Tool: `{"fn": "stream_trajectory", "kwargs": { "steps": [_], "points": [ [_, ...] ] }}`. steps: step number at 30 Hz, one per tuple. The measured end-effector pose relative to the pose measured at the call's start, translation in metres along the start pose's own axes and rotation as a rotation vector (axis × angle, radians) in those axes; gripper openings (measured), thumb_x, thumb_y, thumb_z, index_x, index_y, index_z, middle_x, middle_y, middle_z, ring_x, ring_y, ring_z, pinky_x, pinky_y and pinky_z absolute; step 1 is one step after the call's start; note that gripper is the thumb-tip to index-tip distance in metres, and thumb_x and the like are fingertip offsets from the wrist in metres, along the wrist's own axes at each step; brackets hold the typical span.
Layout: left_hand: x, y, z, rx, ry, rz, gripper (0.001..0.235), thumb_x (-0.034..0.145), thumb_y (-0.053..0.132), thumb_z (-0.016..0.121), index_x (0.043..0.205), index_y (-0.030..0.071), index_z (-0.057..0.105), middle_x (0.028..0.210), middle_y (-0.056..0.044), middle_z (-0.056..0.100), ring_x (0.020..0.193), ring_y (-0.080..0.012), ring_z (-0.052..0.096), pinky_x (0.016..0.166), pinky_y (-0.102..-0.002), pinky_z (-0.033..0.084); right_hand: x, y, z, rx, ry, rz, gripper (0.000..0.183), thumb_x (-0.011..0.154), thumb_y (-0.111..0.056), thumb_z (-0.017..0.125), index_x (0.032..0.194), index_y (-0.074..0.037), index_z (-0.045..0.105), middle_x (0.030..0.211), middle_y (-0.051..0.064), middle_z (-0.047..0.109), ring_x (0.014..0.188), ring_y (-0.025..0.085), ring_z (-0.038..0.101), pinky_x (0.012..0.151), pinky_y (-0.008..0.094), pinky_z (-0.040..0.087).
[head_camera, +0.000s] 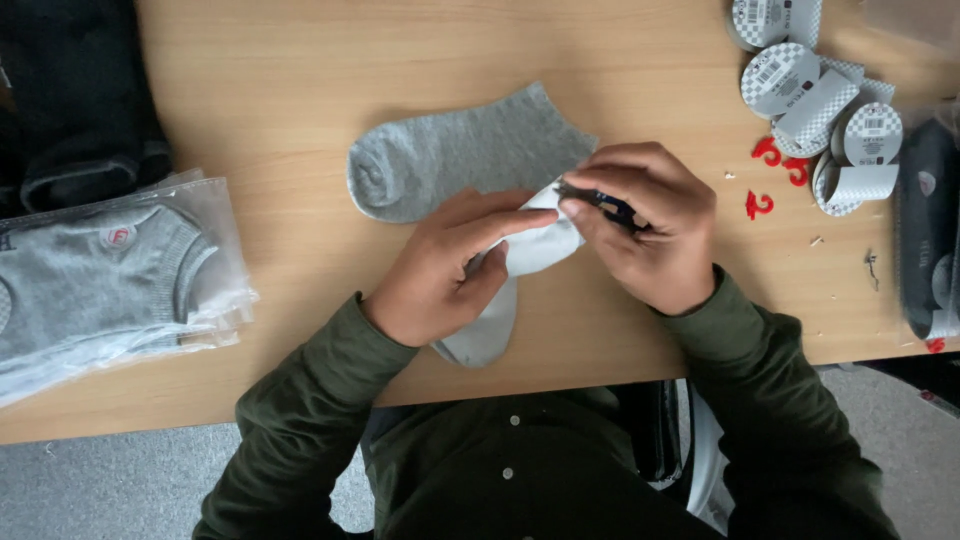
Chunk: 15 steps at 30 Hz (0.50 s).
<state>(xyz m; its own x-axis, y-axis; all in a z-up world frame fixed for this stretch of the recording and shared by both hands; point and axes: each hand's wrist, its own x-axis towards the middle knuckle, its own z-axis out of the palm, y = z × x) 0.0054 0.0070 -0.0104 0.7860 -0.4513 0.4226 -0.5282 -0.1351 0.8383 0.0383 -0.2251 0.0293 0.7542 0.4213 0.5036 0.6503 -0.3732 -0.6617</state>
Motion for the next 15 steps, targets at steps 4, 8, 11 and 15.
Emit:
{"fn": "stream_trajectory", "kwargs": {
  "steps": [4, 8, 11, 15],
  "points": [
    [0.001, 0.001, -0.001, -0.001, -0.016, 0.008, 0.058, 0.093, -0.014, 0.049, 0.143, 0.015, 0.055, 0.143, -0.012, 0.063, 0.113, -0.0297, 0.066, 0.1, -0.041, 0.049, 0.0, 0.003, -0.003, 0.02, -0.009, -0.021, 0.013, 0.102, 0.001, 0.074, 0.113, 0.006, 0.073, 0.11, 0.021, 0.067, 0.097, 0.032, 0.071, 0.088, 0.04, 0.062],
    [0.001, 0.002, 0.0, 0.003, -0.021, -0.003, 0.054, 0.095, -0.012, 0.05, 0.141, 0.015, 0.057, 0.141, -0.012, 0.064, 0.106, -0.0296, 0.064, 0.096, -0.041, 0.049, 0.0, 0.004, -0.003, 0.026, -0.019, -0.002, 0.013, 0.101, -0.001, 0.074, 0.113, 0.006, 0.073, 0.109, 0.02, 0.067, 0.095, 0.031, 0.071, 0.085, 0.039, 0.06],
    [0.003, 0.007, -0.002, -0.035, 0.028, -0.043, 0.043, 0.1, -0.006, 0.053, 0.138, 0.014, 0.06, 0.136, -0.011, 0.066, 0.108, -0.0281, 0.065, 0.096, -0.04, 0.051, -0.005, 0.011, -0.007, 0.099, 0.038, 0.102, 0.013, 0.104, -0.002, 0.072, 0.115, 0.003, 0.069, 0.114, 0.02, 0.065, 0.101, 0.031, 0.069, 0.088, 0.038, 0.062],
    [0.006, 0.017, -0.007, -0.284, 0.103, -0.307, 0.031, 0.105, 0.003, 0.057, 0.133, 0.011, 0.065, 0.131, -0.002, 0.069, 0.069, -0.0072, 0.038, 0.067, -0.024, 0.037, 0.003, 0.013, -0.011, 0.577, 0.147, 0.577, 0.038, 0.104, -0.033, 0.057, 0.123, -0.001, 0.061, 0.128, 0.011, 0.069, 0.061, 0.008, 0.055, 0.041, 0.018, 0.029]
  ]
}}
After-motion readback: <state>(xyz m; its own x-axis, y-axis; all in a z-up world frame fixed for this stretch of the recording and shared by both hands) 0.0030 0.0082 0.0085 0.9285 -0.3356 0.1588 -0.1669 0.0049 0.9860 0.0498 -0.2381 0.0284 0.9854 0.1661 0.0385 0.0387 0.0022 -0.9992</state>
